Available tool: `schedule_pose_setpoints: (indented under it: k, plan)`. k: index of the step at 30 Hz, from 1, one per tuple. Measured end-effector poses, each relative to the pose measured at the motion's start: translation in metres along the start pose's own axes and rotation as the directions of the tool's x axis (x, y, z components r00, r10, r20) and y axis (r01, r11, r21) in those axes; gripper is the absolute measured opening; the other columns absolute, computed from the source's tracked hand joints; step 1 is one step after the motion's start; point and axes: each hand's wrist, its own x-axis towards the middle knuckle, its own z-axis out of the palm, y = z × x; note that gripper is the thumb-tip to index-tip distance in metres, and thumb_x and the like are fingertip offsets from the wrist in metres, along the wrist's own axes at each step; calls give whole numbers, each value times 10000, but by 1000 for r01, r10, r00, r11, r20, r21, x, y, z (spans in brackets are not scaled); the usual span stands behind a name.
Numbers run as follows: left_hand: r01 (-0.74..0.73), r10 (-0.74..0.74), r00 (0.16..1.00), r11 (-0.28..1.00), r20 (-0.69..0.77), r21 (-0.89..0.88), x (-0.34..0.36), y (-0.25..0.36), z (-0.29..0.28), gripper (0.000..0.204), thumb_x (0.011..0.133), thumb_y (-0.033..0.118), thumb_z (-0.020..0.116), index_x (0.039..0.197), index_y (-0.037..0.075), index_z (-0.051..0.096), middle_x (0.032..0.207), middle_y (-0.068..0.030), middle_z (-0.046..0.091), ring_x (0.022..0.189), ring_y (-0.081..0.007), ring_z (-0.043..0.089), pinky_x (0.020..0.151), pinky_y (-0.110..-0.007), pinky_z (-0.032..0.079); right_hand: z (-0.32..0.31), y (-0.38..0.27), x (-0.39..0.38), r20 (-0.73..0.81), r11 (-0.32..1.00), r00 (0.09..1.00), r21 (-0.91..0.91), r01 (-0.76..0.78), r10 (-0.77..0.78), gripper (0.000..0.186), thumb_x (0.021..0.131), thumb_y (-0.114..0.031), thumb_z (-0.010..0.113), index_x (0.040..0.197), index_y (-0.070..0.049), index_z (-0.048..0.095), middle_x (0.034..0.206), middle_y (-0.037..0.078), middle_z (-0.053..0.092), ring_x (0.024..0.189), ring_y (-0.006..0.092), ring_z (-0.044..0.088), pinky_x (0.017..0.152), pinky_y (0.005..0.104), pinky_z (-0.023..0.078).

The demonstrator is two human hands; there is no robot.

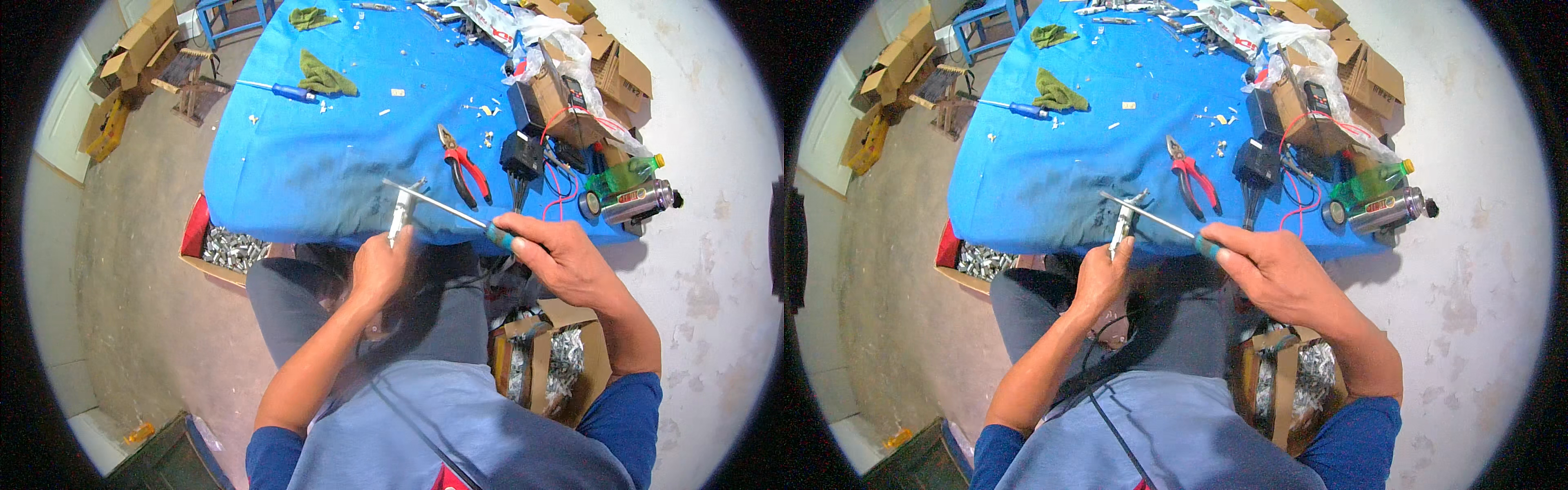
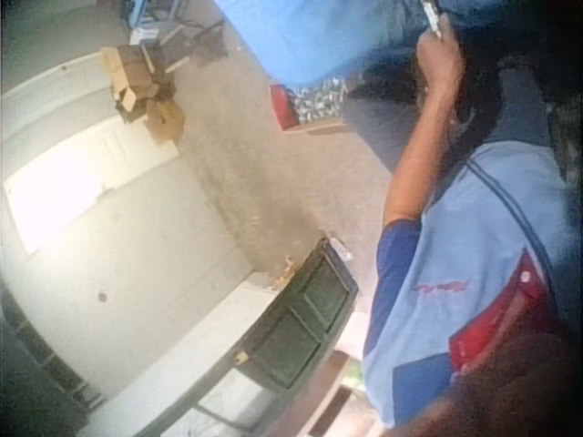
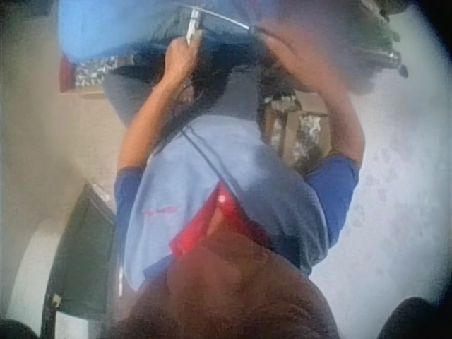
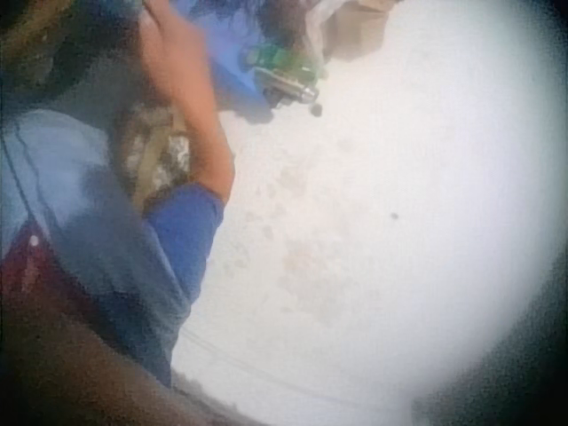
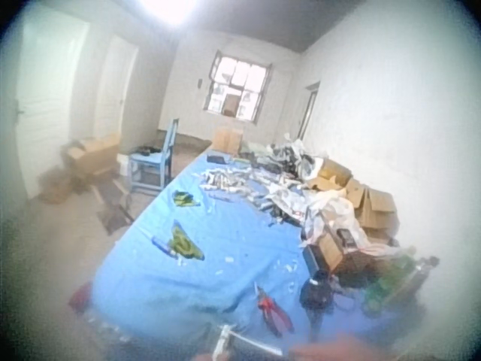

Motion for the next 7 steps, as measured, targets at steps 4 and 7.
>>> schedule_pose_setpoints:
  k: [4, 7]
  plan:
    - [66, -69, 996, 997, 63, 50, 2, 9, -5, 544, 925, 490, 485, 913, -17, 683, 806, -297, 631, 824, -471, 614, 727, -515, 465, -15, 17, -13, 45, 996, 996, -20, -82, 83, 292, 903, -166, 579, 1174, -66, 625, 788, 111, 630, 684, 184, 585, 658, 301, 474]
    - [80, -84, 995, 995, 61, 53, 4, 7, -2, 553, 916, 506, 493, 937, -11, 687, 826, -286, 640, 832, -464, 619, 746, -510, 469, -21, 18, -17, 108, 981, 975, -20, -191, 192, 309, 894, -201, 596, 1177, -82, 630, 922, 188, 672, 806, 243, 668, 743, 310, 495]
